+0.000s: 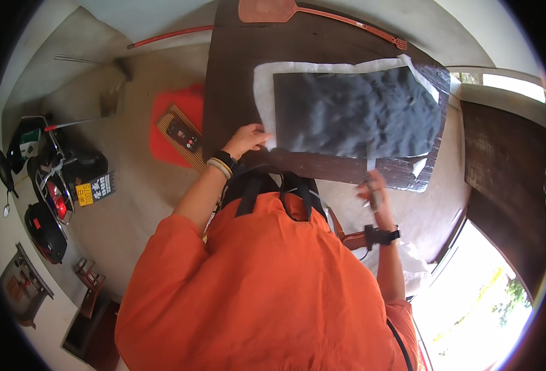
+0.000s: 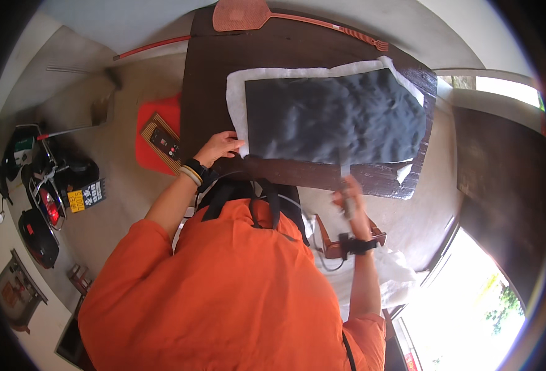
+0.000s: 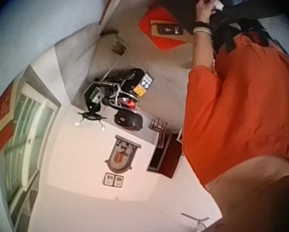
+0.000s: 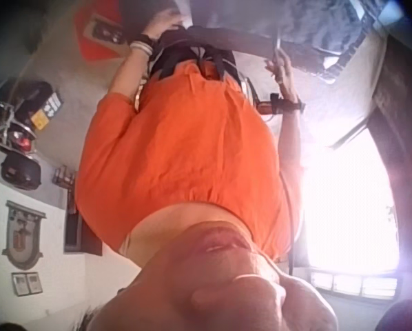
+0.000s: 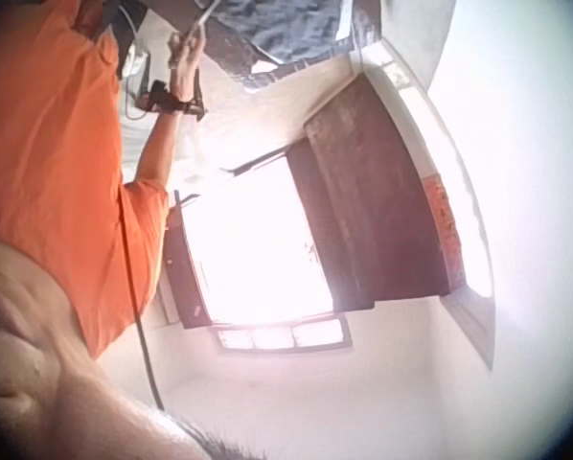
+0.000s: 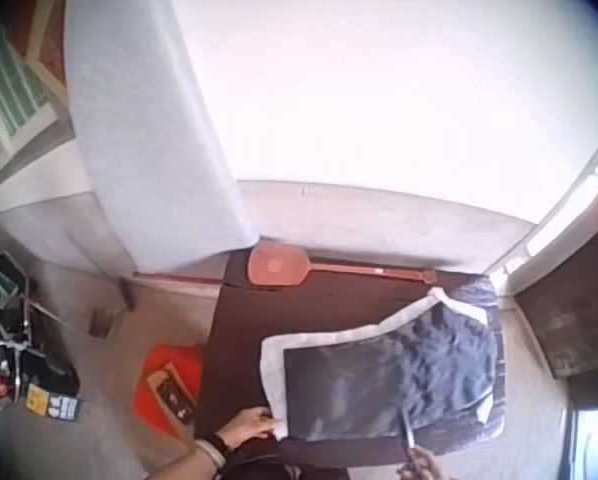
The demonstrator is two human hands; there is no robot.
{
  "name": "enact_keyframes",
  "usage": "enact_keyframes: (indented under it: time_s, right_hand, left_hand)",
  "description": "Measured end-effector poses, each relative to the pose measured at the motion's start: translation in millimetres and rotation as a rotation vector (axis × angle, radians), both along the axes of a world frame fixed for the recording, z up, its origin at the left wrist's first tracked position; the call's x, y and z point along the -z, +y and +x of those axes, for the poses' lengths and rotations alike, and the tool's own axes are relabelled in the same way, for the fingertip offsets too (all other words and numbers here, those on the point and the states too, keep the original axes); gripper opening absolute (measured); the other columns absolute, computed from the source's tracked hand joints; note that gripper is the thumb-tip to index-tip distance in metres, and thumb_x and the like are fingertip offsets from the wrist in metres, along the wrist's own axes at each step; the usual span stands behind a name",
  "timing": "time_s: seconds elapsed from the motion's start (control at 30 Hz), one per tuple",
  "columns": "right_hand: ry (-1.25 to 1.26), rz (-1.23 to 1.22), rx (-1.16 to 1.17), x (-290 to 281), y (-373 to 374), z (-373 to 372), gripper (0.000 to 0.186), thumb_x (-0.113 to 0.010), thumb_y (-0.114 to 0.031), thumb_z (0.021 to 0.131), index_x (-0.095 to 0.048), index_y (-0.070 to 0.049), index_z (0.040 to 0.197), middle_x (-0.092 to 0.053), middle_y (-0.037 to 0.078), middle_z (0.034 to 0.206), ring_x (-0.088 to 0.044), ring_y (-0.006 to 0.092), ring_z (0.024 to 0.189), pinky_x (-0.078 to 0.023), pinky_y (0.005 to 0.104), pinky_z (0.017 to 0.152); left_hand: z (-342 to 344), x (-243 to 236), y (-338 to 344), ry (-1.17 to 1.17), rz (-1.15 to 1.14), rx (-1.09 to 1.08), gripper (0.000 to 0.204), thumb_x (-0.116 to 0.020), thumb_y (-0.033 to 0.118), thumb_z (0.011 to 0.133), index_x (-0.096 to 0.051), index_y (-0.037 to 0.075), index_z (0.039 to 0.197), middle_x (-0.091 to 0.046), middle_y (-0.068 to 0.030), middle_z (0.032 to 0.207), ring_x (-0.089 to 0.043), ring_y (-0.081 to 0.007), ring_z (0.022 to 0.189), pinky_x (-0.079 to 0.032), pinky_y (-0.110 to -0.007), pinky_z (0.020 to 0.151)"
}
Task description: The person cuts a dark gray piece of fabric with scissors while it is laid over a white padding material on a table.
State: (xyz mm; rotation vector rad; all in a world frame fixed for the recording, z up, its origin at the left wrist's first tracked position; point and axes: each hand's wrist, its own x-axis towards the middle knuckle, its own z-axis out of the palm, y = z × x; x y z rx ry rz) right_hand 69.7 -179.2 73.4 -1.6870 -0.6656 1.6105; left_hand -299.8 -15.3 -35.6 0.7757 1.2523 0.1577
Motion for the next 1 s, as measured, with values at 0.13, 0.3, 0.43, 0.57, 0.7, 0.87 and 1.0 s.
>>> enact_keyframes:
  time_s: [0.13, 0.3, 0.43, 0.57, 0.7, 0.87, 1.0]
  right_hand:
    - [0.227, -0.126, -0.382, 7, -21, -84, 0.058, -0.064, -0.025, 0.084, -0.037, -0.008, 0.133, -0.055, 0.005, 0.095, -0.052, 0.0118, 0.087, -0.043, 0.026, 0.078]
    - [0.169, -0.212, -0.395, 23, -19, -142, 0.061, -0.063, -0.031, 0.086, -0.034, -0.009, 0.135, -0.048, 0.0, 0.088, -0.048, 0.0094, 0.081, -0.039, 0.0228, 0.075]
    - [0.205, -0.032, -0.345, 55, -13, -162, 0.053, -0.053, -0.027, 0.092, -0.029, -0.007, 0.136, -0.043, -0.003, 0.085, -0.043, 0.0058, 0.076, -0.038, 0.02, 0.07]
    - [0.224, -0.021, -0.28, 65, 2, -188, 0.053, -0.05, -0.021, 0.092, -0.026, -0.006, 0.136, -0.046, -0.001, 0.086, -0.045, 0.006, 0.076, -0.039, 0.0198, 0.069]
    - [0.236, -0.003, -0.256, 59, 8, -197, 0.056, -0.055, -0.019, 0.089, -0.027, -0.005, 0.135, -0.049, 0.002, 0.095, -0.047, 0.0074, 0.082, -0.041, 0.0205, 0.073]
    - [0.27, 0.042, -0.158, 58, 12, -205, 0.052, -0.053, -0.017, 0.09, -0.029, -0.005, 0.134, -0.05, 0.003, 0.104, -0.049, 0.0074, 0.088, -0.042, 0.0203, 0.08]
    - [0.214, 0.103, -0.196, 77, 3, -203, 0.045, -0.052, -0.013, 0.09, -0.033, -0.005, 0.13, -0.051, 0.005, 0.114, -0.052, 0.0092, 0.095, -0.042, 0.0204, 0.084]
  left_hand:
    - [0, -16, 8, -0.033, -0.017, 0.107, 0.046, -0.067, 0.037, 0.079, -0.056, 0.003, 0.108, -0.062, -0.0033, 0.091, -0.06, -0.011, 0.082, -0.048, -0.025, 0.068]
    - [-3, -9, 6, -0.109, -0.045, 0.207, 0.041, -0.066, 0.037, 0.08, -0.06, 0.002, 0.1, -0.062, -0.0044, 0.09, -0.061, -0.0123, 0.081, -0.052, -0.028, 0.064]
    - [1, 3, 4, -0.098, -0.058, 0.172, 0.035, -0.064, 0.034, 0.082, -0.061, 0.003, 0.097, -0.062, -0.0059, 0.086, -0.062, -0.0141, 0.076, -0.052, -0.029, 0.062]
    - [4, 5, 2, -0.113, -0.044, 0.183, 0.032, -0.063, 0.032, 0.083, -0.061, 0.003, 0.097, -0.062, -0.006, 0.086, -0.063, -0.0145, 0.075, -0.052, -0.029, 0.062]
    - [2, 4, 2, -0.111, -0.073, 0.149, 0.028, -0.062, 0.028, 0.085, -0.061, 0.002, 0.097, -0.062, -0.0059, 0.085, -0.063, -0.0151, 0.074, -0.052, -0.03, 0.062]
    - [4, 5, 3, -0.083, -0.076, 0.152, 0.029, -0.062, 0.028, 0.084, -0.06, 0.002, 0.096, -0.063, -0.0053, 0.084, -0.062, -0.0137, 0.071, -0.051, -0.027, 0.061]
    - [4, 5, 6, -0.107, -0.05, 0.183, 0.029, -0.063, 0.029, 0.084, -0.061, 0.002, 0.094, -0.063, -0.0046, 0.082, -0.062, -0.0124, 0.069, -0.05, -0.025, 0.059]
